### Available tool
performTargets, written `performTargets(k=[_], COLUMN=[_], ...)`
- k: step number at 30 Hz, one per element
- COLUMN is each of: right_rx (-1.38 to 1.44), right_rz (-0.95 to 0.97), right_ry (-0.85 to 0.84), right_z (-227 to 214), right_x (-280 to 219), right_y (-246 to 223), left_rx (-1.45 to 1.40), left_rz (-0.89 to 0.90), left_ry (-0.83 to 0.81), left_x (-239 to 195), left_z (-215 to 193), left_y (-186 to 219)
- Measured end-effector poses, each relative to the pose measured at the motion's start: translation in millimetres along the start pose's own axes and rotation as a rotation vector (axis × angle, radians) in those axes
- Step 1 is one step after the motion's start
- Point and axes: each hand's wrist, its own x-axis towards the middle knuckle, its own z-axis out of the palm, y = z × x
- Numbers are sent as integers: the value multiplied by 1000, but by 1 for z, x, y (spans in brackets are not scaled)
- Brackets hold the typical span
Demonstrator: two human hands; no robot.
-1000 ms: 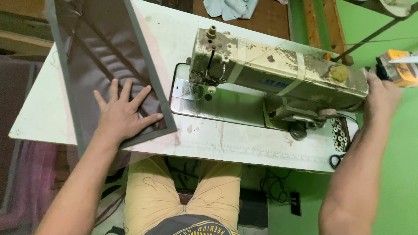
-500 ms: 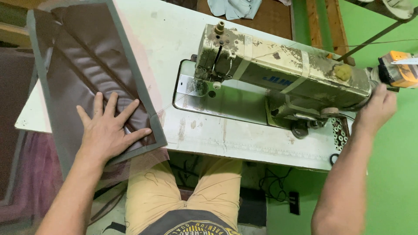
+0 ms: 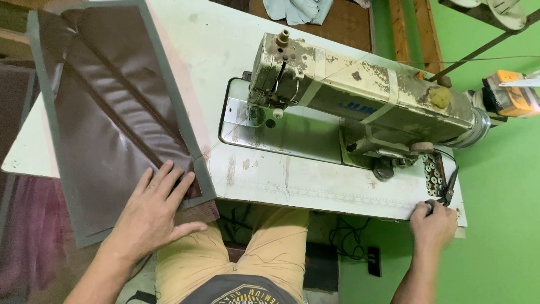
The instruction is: Trimming the edges of a quilted fabric piece and aligning it with another layer to prepare for sewing on an industrial machine.
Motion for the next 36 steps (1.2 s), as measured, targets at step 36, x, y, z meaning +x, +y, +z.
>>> performTargets(k=[36], right_rx=[55], right_rz=[69], right_ry=[3], right_z=[-60], right_x=[28], right_y=[-37], left_rx=[39], left_rz=[4], left_ry=[48], left_x=[1], left_z=[19], left_y=[9])
